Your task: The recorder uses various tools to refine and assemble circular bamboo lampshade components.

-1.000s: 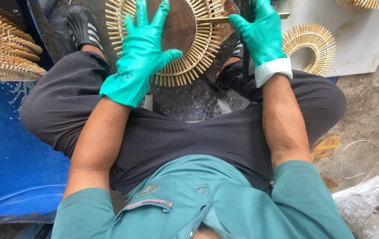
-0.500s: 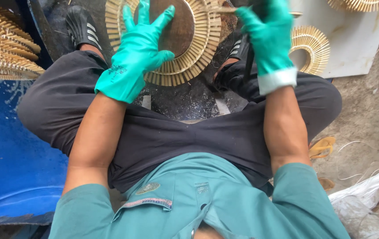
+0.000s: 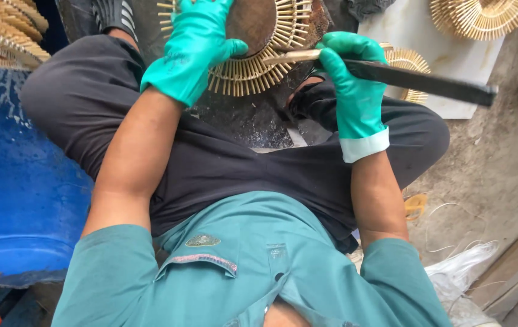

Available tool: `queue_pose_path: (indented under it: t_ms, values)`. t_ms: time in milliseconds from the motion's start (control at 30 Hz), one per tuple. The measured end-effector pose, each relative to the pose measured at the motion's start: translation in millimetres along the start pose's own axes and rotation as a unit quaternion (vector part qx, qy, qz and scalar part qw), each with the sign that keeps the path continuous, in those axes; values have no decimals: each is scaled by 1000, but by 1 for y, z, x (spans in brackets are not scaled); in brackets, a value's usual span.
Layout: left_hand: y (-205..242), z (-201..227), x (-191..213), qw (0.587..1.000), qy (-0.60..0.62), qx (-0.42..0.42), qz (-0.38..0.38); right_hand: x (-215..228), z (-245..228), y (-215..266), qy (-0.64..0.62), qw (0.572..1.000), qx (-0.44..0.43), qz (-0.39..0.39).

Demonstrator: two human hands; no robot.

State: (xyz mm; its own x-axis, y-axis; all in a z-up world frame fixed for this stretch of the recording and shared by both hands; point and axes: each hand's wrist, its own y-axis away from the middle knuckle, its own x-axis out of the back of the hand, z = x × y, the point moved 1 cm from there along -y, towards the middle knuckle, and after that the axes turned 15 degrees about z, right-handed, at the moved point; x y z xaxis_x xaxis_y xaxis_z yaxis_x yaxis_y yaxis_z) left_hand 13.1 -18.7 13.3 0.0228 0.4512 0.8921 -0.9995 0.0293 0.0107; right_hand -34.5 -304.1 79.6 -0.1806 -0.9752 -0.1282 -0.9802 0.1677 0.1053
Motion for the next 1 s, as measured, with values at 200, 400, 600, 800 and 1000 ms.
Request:
queue_pose_path:
  t_ms: [200,400,600,800,1000]
  values:
    - [0,1,10,997,21,43,-54,2,11,-11,-3,1000,8,10]
    - [4,-42,-17,997,36,-53,-39,14,37,-33,9,996,73,42]
    - [34,-36,18,990,14,44,130,56,42,-92,18,979,-18,204]
    - [57,-159,-82,855,378,276,221,72,161,-144,73,948,-190,244]
    - [49,-146,-67,776,489,382,115,55,213,-147,161,945,-231,167]
